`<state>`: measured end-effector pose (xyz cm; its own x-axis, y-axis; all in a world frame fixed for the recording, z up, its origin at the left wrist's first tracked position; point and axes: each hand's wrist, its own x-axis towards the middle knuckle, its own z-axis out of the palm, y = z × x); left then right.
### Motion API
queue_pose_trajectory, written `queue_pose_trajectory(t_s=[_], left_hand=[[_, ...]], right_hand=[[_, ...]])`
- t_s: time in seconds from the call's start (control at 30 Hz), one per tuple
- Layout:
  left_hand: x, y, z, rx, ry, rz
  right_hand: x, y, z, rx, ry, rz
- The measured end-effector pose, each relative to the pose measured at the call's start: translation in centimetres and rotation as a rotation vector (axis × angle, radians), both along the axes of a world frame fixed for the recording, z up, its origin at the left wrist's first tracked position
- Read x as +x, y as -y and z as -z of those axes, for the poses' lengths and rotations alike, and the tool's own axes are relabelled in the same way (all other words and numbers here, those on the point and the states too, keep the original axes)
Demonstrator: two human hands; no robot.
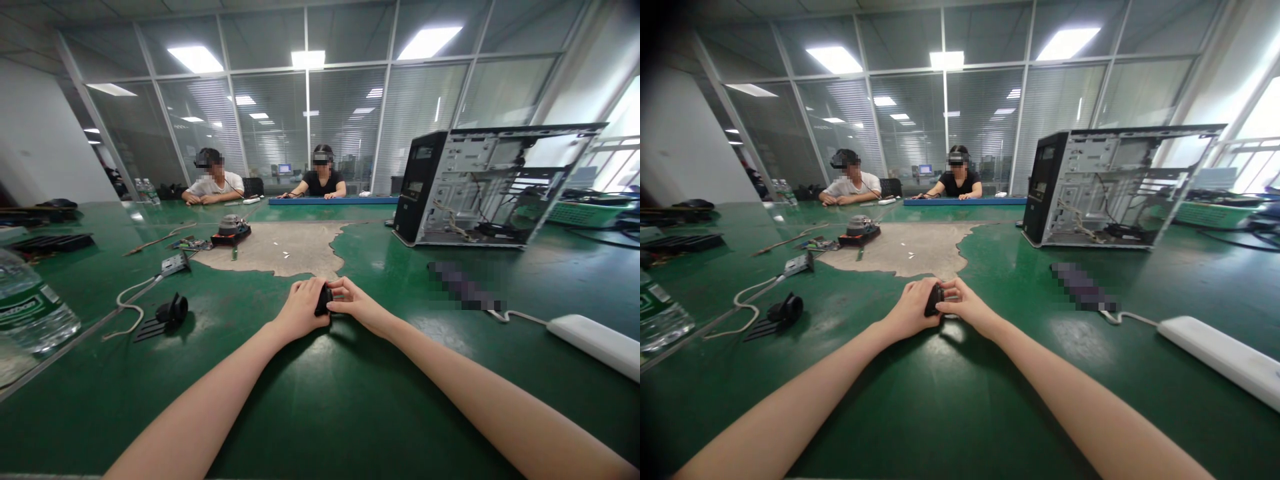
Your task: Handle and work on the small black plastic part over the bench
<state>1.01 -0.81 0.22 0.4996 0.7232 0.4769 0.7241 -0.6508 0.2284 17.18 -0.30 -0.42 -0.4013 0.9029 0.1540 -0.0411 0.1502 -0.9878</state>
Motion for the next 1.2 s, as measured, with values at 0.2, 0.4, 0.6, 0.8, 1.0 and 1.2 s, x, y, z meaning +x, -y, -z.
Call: queue_pose_trajectory(t_s=[0.2,0.4,0.6,0.8,1.0,1.2], left_hand=[[0.02,0.09,-0.12,-0.012,0.012,0.008],[0.03,-0.04,0.00,-0.010,0.010,0.002],[0.04,-0.05,0.04,0.001,-0.006,-0.006],[0.06,0.07,-0.07,0.017,-0.006,0.000],[0.02,-0.02,-0.02,0.021,-0.010,0.004],[0.02,-0.16,0.16,0.034,-0.017,0.005]], right_hand=[[-0.27,0.21,0.02,-0.013,-0.041,0.016],[-0.34,-0.24,0.53,-0.014,-0.010,0.069],[0.02,-0.11,0.19,0.004,-0.002,0.017],[-0.35,0.33,-0.11,-0.026,-0.056,0.020],[-0.47,-0.24,0.40,-0.053,-0.026,0.084],[0.09,-0.14,0.15,0.003,-0.026,-0.001]])
